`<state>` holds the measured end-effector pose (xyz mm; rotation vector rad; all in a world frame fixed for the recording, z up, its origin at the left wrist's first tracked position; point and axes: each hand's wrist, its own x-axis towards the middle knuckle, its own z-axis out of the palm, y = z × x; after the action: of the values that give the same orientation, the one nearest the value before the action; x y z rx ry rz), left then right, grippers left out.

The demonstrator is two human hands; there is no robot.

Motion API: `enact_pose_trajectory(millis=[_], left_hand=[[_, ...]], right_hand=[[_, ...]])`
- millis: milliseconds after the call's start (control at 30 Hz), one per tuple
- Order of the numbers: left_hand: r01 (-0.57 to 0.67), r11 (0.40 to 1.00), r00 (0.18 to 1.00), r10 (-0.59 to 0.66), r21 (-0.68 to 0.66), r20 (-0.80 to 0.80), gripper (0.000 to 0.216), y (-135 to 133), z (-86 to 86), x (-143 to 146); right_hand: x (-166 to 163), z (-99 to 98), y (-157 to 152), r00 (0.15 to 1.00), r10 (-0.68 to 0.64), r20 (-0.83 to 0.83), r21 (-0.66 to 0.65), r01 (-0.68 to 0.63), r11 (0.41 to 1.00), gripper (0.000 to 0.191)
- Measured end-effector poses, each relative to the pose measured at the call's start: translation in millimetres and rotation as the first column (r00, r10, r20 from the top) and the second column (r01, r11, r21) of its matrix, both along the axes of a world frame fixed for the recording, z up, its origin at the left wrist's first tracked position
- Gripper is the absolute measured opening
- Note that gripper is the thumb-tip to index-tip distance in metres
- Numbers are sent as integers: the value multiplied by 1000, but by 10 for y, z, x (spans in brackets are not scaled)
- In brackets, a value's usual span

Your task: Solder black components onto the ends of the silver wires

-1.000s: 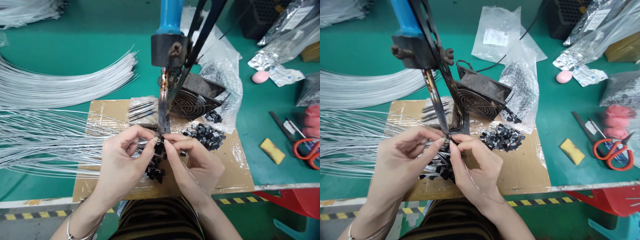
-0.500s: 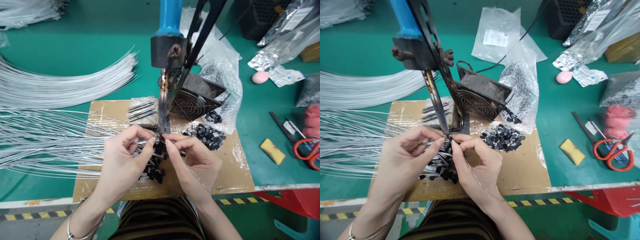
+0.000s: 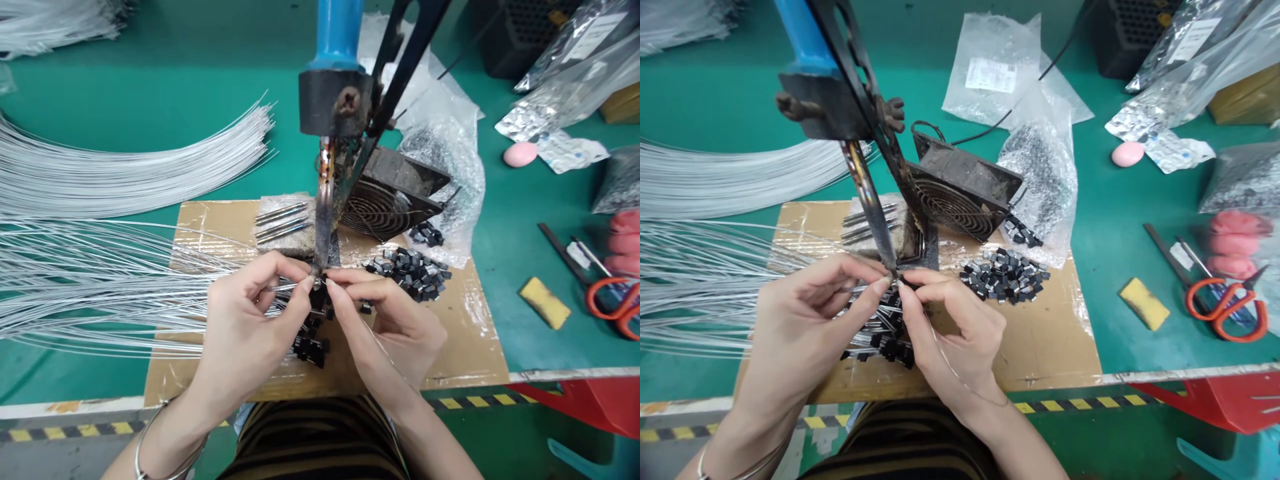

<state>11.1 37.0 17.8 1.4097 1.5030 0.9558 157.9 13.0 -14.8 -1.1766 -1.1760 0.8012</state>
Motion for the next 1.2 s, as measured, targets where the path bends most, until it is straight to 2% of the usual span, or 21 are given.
enact_pose_trajectory(millis=[333, 500, 767, 1200], left_hand=[[-1, 1000, 1000, 1, 16, -14, 8, -10, 41, -7], [-7, 1000, 1000, 7, 14, -10, 8, -15, 54, -13], [-1, 1000, 1000, 1, -11, -5, 9, -9, -20, -11], [-1, 997, 999, 5, -75, 46, 9, 20, 4, -5]], right_hand=[[-11, 10, -2, 1000, -6, 12, 40, 5, 999, 25], [-8, 13, -2, 1000, -7, 15, 35, 7, 999, 23], [-1, 5, -12, 1000, -2, 9, 19, 2, 1000, 23], [-4, 24, -4, 1000, -11, 26, -24, 12, 1000, 17]])
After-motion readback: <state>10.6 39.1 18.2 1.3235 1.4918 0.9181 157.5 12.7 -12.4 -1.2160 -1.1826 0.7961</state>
